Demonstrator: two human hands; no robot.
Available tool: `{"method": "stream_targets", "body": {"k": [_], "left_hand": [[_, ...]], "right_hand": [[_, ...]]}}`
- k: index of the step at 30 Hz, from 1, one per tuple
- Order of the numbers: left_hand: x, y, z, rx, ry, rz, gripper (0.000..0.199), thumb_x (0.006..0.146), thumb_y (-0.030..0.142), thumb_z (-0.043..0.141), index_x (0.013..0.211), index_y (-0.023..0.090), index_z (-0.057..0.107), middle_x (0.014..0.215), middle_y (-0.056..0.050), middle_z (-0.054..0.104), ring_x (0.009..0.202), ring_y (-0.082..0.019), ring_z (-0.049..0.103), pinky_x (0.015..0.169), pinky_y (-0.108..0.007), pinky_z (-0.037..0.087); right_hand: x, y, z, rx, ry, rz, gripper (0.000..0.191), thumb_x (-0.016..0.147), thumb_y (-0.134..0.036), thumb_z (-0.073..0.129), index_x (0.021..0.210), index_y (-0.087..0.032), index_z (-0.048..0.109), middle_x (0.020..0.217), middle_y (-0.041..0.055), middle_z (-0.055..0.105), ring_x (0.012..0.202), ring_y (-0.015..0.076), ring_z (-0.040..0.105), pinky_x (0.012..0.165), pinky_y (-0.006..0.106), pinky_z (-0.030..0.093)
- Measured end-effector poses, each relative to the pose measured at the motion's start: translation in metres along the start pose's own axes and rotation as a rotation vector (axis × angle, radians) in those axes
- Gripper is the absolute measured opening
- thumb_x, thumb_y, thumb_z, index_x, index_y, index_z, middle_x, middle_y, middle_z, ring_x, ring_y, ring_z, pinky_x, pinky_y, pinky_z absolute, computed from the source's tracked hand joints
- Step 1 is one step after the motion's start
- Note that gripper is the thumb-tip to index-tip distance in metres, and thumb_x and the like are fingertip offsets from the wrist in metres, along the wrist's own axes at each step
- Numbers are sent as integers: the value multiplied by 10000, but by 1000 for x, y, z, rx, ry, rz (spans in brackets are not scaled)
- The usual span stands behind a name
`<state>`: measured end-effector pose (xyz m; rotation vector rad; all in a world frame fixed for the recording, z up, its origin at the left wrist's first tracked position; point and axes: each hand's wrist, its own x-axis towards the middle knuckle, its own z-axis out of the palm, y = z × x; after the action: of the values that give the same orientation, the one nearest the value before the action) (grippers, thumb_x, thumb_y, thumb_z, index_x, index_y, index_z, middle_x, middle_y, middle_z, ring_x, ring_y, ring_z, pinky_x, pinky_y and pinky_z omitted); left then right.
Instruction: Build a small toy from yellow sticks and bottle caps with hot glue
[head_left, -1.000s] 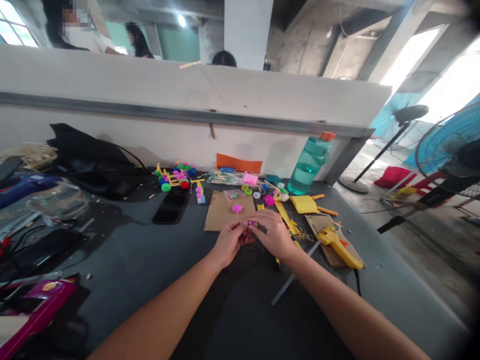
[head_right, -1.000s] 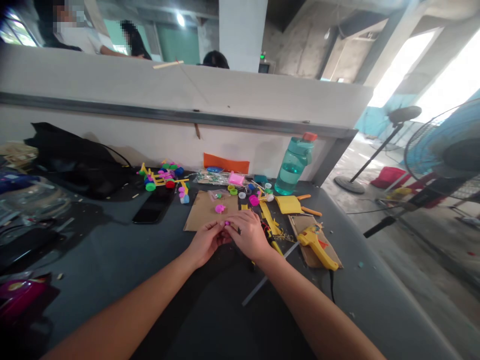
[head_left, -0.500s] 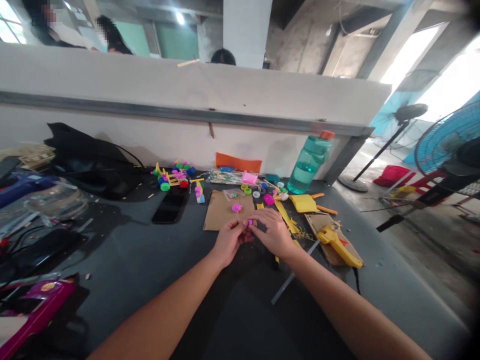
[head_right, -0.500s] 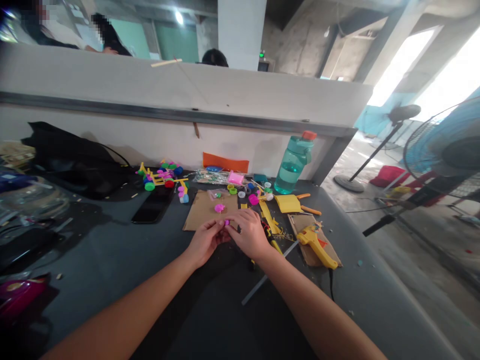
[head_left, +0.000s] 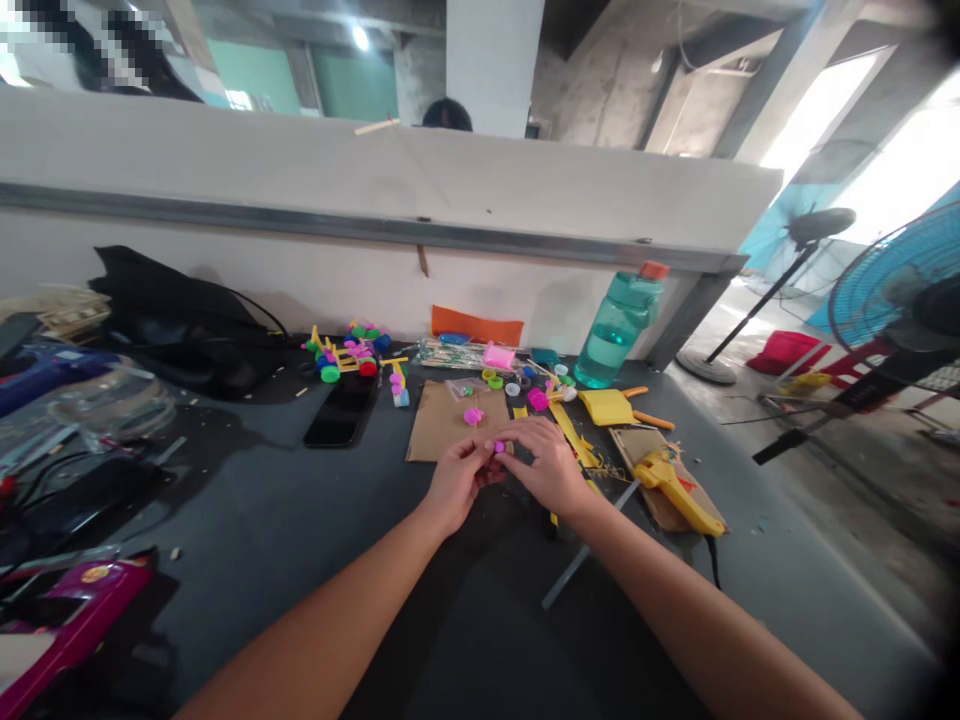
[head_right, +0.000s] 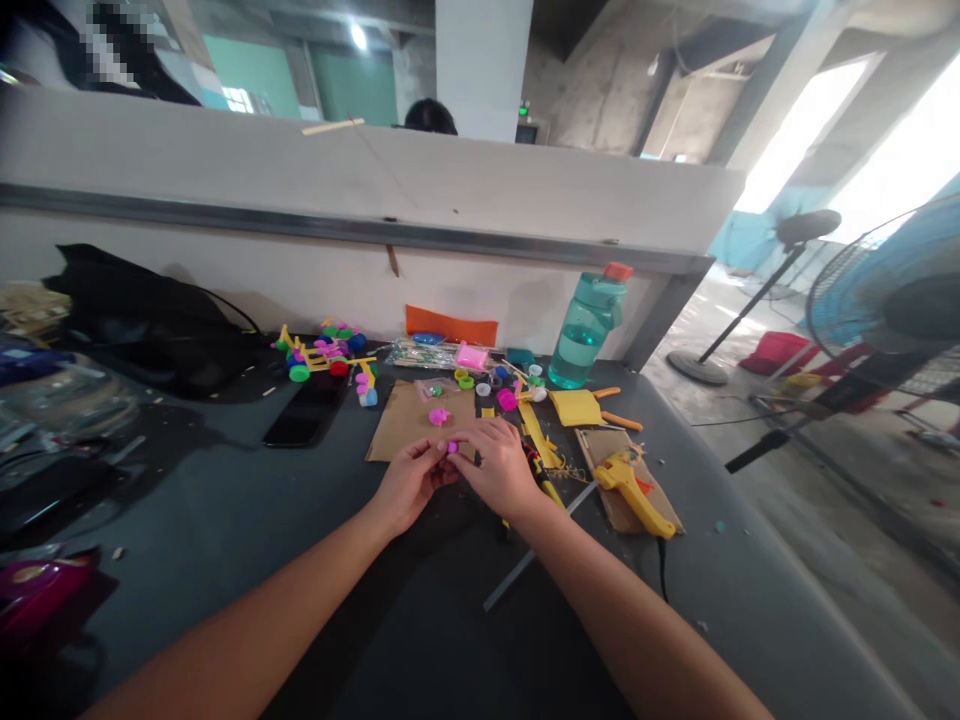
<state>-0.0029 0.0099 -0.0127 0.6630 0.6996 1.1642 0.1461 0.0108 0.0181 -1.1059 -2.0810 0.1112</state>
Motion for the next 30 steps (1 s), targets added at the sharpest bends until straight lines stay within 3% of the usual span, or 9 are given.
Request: {"method": "stream_targets", "body": {"k": [7, 30], "left_hand": [[0, 1, 1, -48, -21, -1, 228, 670, 321, 742, 703, 125, 630, 616, 11, 579, 567, -82, 537, 590, -236, 491], [-1, 1, 2, -17, -47, -41, 248, 642, 334, 758, 698, 117, 652, 602, 2, 592, 548, -89, 552, 568, -239, 484]], "right_hand": [[0, 1, 2, 57, 7, -64, 185, 791, -212, 618, 970, -248, 649, 988, 39, 685, 1000, 220, 582, 893, 407, 414], [0, 1, 0, 4, 42, -33, 133, 758, -292, 671, 874, -238, 635, 952, 42, 677, 1001, 234, 562, 879, 409, 422]]}}
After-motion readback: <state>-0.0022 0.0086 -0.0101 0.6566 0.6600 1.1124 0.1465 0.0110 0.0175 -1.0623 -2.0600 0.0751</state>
